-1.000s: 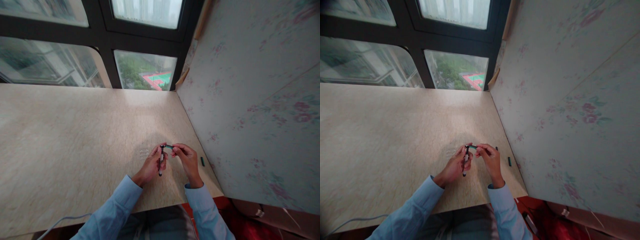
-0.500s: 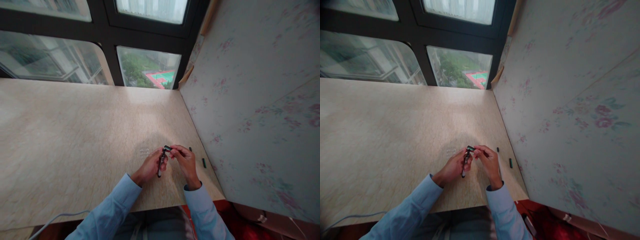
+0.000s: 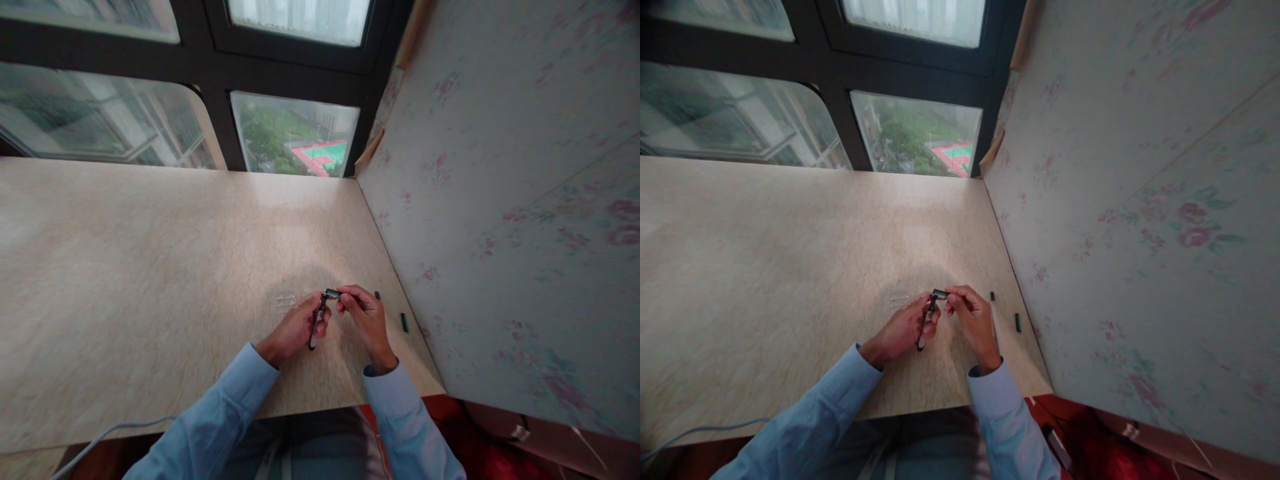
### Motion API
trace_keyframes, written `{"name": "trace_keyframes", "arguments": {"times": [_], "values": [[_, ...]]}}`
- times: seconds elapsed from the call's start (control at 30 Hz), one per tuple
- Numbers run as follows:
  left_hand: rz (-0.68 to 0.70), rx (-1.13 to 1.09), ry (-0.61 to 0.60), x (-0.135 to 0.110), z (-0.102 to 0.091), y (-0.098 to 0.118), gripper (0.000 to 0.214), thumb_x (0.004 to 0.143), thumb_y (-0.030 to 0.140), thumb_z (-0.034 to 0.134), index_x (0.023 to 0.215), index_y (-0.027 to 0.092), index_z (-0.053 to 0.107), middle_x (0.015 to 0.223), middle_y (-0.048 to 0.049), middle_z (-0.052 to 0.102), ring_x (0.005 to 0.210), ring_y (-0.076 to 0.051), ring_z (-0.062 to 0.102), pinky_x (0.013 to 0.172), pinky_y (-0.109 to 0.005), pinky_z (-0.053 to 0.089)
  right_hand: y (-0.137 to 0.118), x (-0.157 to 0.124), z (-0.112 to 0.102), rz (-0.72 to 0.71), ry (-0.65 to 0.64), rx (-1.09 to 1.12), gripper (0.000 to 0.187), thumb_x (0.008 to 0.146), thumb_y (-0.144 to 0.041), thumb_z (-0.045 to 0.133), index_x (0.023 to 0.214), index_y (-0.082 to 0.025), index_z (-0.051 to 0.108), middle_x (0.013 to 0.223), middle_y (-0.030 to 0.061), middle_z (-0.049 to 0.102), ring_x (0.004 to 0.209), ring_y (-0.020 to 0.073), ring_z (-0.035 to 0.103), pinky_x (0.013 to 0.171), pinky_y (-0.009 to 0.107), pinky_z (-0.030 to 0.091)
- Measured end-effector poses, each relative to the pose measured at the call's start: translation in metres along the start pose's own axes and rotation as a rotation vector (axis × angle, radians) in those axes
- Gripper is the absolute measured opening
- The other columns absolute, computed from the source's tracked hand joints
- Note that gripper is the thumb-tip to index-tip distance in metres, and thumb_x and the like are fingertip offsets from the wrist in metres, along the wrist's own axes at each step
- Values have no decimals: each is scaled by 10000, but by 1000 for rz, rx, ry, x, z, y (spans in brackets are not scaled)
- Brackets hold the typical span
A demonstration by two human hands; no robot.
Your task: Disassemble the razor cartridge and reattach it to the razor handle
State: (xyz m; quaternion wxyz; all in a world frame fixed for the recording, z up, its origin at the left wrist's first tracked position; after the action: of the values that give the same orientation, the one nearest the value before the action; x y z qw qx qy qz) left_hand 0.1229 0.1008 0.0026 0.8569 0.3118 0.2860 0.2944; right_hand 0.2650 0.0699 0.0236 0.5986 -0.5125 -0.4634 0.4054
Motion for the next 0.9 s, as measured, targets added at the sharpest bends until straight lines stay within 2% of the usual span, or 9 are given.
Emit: {"name": "trace_keyframes", "arguments": {"times": [0.23, 0.37, 0.5, 0.9], "values": [[-78, -38, -12, -3, 4, 3, 398, 854, 549, 577, 862, 151, 572, 675, -2, 557, 460, -71, 449, 466, -209, 371, -8, 0, 4, -54, -13, -106, 181, 898, -341, 601, 913, -207, 723, 717, 3, 600, 622, 133, 563, 601, 274, 452], [-85, -44, -20, -4, 4, 3, 401, 850, 554, 581, 858, 153, 570, 661, -2, 558, 456, -73, 440, 465, -209, 362, -11, 0, 4, -112, -7, -145, 185, 902, -344, 596, 901, -214, 729, 737, 13, 607, 630, 142, 563, 605, 283, 458], [-66, -40, -18, -3, 2, 0, 392, 844, 549, 595, 872, 159, 566, 672, -5, 575, 460, -72, 444, 470, -203, 358, -13, -1, 4, -196, 1, -227, 178, 909, -320, 589, 903, -228, 741, 793, 37, 657, 724, 170, 601, 655, 302, 474], [-90, -83, -21, -1, -1, -1, 390, 866, 538, 569, 859, 148, 579, 685, -16, 583, 468, -79, 460, 481, -210, 388, -11, -6, 7, -434, -63, -571, 220, 936, -282, 574, 1063, -244, 749, 898, 81, 701, 819, 195, 666, 722, 326, 545]]}}
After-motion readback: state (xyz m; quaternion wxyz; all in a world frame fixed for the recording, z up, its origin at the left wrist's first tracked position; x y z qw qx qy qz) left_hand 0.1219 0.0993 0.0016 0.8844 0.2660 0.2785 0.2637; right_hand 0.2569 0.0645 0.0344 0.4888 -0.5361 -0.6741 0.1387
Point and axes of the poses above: each hand's wrist, its own x-axis towards the middle knuckle, its own z-axis out of the palm, y = z × x, the point moved 3 cm from there along x, towards the middle knuckle
